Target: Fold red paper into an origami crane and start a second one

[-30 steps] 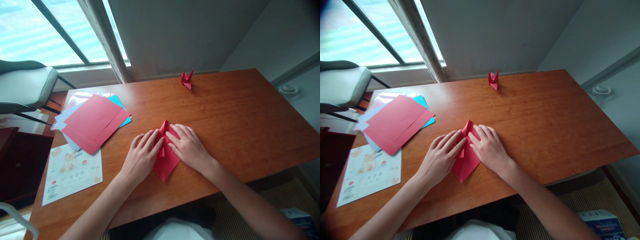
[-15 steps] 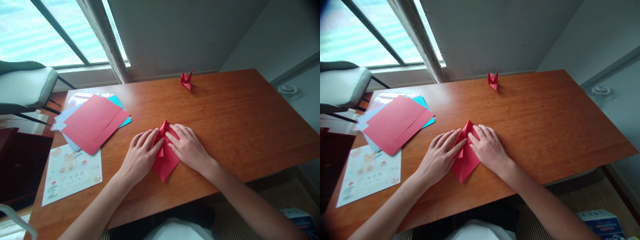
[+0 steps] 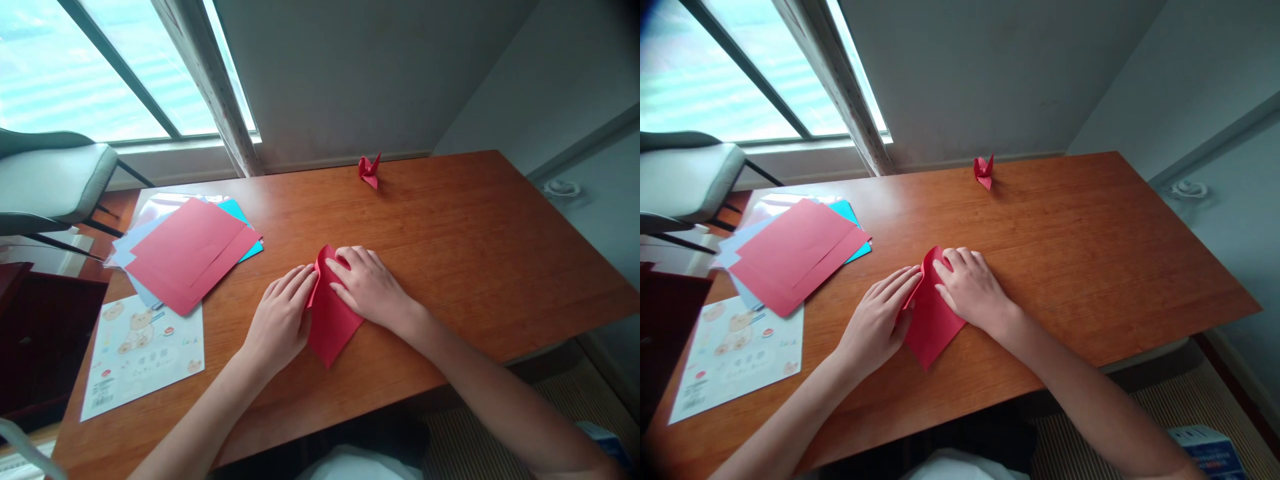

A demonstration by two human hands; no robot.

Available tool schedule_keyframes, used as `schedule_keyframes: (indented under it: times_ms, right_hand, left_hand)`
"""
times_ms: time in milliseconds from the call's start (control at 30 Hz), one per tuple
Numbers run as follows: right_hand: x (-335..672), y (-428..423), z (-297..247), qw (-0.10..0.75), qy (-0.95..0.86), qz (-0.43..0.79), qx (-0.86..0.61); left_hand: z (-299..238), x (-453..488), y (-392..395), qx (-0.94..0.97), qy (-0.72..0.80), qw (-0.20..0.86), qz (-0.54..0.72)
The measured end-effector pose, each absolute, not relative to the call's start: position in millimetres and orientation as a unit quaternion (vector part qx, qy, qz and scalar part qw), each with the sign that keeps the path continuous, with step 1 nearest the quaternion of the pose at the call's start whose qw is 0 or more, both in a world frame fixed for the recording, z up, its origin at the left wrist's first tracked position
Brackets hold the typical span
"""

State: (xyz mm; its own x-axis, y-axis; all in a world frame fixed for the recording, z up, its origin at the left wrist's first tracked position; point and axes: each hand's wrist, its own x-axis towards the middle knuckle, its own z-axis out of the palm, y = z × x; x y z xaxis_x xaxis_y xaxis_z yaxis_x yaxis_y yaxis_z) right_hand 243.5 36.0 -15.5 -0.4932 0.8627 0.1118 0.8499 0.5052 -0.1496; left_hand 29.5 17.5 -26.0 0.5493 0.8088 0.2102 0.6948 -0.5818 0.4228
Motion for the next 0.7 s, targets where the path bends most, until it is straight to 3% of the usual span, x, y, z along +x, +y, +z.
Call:
schedule_keyframes:
  times_ms: [300, 400, 533, 700]
  right_hand:
    - [238, 43, -21, 0.100, -0.854, 0.034, -0.510]
    - [239, 39, -25, 0.108, -0.853, 0.033, -0.509]
    - [240, 37, -27, 0.109, -0.851, 0.028, -0.513]
    - [239, 36, -28, 0.108, -0.850, 0.020, -0.515]
  left_hand:
    - [-11, 35, 33, 0.625, 0.594, 0.400, 0.312]
    - [-6, 31, 41, 0.659, 0.606, 0.355, 0.268]
    - [6, 34, 51, 0.734, 0.632, 0.220, 0.112]
    - [9, 47, 60, 0.735, 0.661, 0.148, -0.012]
